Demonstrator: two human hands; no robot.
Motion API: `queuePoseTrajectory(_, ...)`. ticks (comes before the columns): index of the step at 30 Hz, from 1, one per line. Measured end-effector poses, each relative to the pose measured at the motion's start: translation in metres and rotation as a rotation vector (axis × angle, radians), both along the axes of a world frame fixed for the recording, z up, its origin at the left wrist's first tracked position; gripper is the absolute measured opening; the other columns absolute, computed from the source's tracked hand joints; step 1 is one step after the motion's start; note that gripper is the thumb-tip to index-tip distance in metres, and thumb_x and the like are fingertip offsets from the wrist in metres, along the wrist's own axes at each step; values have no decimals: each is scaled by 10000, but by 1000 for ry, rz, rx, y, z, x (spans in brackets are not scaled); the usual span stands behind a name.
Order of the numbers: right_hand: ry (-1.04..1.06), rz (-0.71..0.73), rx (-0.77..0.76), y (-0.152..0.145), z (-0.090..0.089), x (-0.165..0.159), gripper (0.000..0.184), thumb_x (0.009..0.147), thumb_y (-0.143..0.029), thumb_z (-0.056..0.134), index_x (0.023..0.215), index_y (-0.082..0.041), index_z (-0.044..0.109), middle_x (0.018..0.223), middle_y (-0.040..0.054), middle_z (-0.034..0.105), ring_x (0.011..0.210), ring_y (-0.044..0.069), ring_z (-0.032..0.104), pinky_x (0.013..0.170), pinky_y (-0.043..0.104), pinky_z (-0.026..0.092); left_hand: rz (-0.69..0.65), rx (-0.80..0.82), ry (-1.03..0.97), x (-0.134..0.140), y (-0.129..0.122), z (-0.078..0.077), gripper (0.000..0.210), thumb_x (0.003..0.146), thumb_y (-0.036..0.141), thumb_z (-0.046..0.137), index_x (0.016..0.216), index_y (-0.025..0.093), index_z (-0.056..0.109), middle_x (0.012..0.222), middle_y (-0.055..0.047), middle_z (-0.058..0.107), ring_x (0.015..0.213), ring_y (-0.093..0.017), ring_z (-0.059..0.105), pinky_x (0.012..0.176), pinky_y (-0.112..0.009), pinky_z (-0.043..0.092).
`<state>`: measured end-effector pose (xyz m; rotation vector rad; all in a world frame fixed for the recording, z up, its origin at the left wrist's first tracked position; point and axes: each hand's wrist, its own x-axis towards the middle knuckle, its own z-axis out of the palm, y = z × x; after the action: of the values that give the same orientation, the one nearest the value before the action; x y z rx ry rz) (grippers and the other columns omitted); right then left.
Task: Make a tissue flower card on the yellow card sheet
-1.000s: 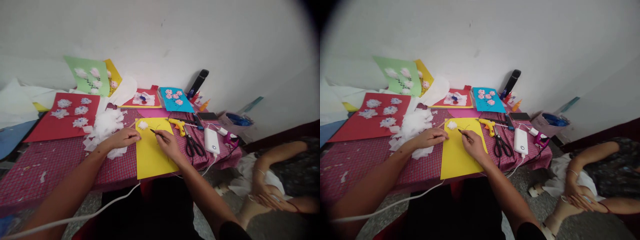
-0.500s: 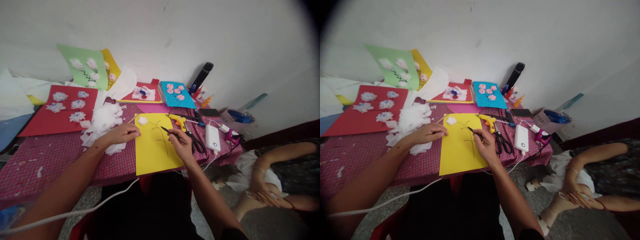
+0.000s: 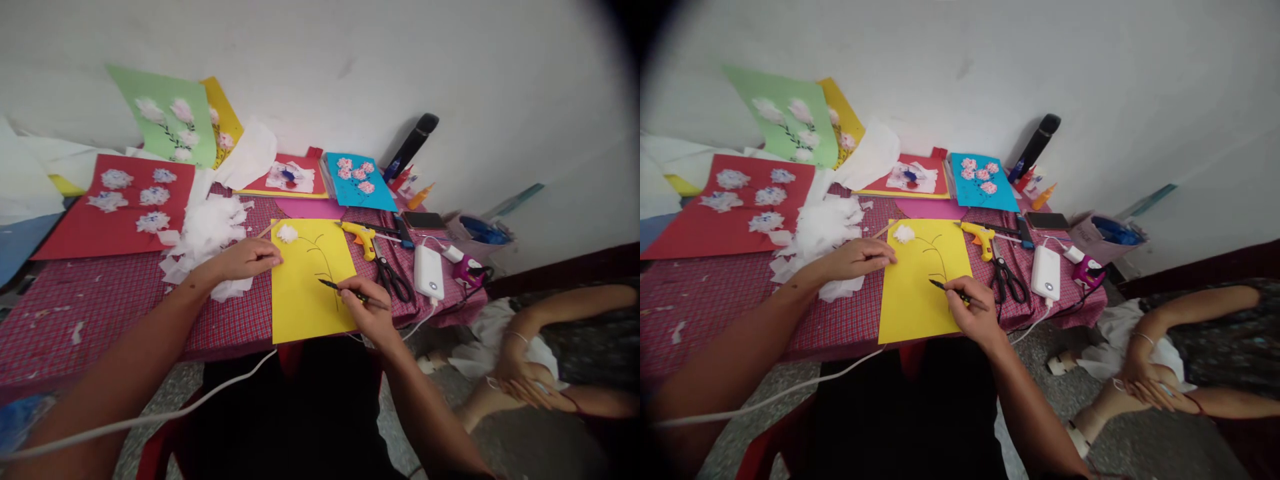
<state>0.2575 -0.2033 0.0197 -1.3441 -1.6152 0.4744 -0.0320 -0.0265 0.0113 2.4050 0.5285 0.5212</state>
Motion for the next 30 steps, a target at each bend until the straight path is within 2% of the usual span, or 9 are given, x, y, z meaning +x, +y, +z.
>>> queuePoseTrajectory(5, 20, -10, -44, -17, -2, -3, 120, 925, -248, 610, 911, -232, 728, 814, 31, 747, 723, 194, 697, 669, 330, 536, 2, -25, 7, 1, -1, 2, 321, 1015, 406, 492, 977, 198, 734, 978, -75, 766, 927, -195, 698, 901, -337, 525)
queuePoseTrajectory(12, 0, 94, 16, -31, 2, -15, 142, 887, -202, 612, 989, -248, 699, 851, 38, 736, 762, 206, 702, 688, 346, 550, 15, -46, -1, 1, -2, 5, 292, 1000, 392, 518, 997, 206, 743, 1000, -77, 772, 941, -203, 697, 924, -361, 529)
queuePoseTrajectory(17, 53, -57, -66, -42, -18, -13, 94, 923, -224, 629, 988, -249, 693, 829, 32, 729, 722, 197, 691, 646, 327, 537, 9, -48, -21, 0, -3, 4, 293, 1013, 389, 513, 1040, 213, 745, 1061, -75, 780, 1011, -209, 703, 1057, -409, 486)
queuePoseTrajectory(21, 141, -100, -90, -42, -30, -12, 84, 944, -261, 633, 988, -244, 703, 838, 36, 722, 736, 205, 692, 664, 339, 549, 5, -60, -74, 0, -3, 6, 298, 1022, 387, 505, 1072, 216, 744, 1084, -66, 785, 1057, -201, 704, 1179, -457, 390)
queuePoseTrajectory(25, 84, -77, -50, -39, -27, -13, 110, 947, -239, 627, 1012, -257, 714, 878, 41, 728, 785, 214, 694, 713, 362, 556, 10, -79, -73, -1, -3, 5, 291, 1019, 378, 517, 1065, 217, 754, 1079, -74, 783, 1035, -199, 712, 1112, -428, 456)
queuePoseTrajectory(30, 13, 46, 49, -36, -13, -17, 193, 933, -174, 598, 1068, -269, 697, 914, 48, 724, 837, 224, 693, 749, 384, 543, 29, -140, -86, -2, -4, 8, 312, 1012, 401, 522, 1082, 215, 763, 1077, -77, 776, 1016, -201, 706, 961, -361, 534)
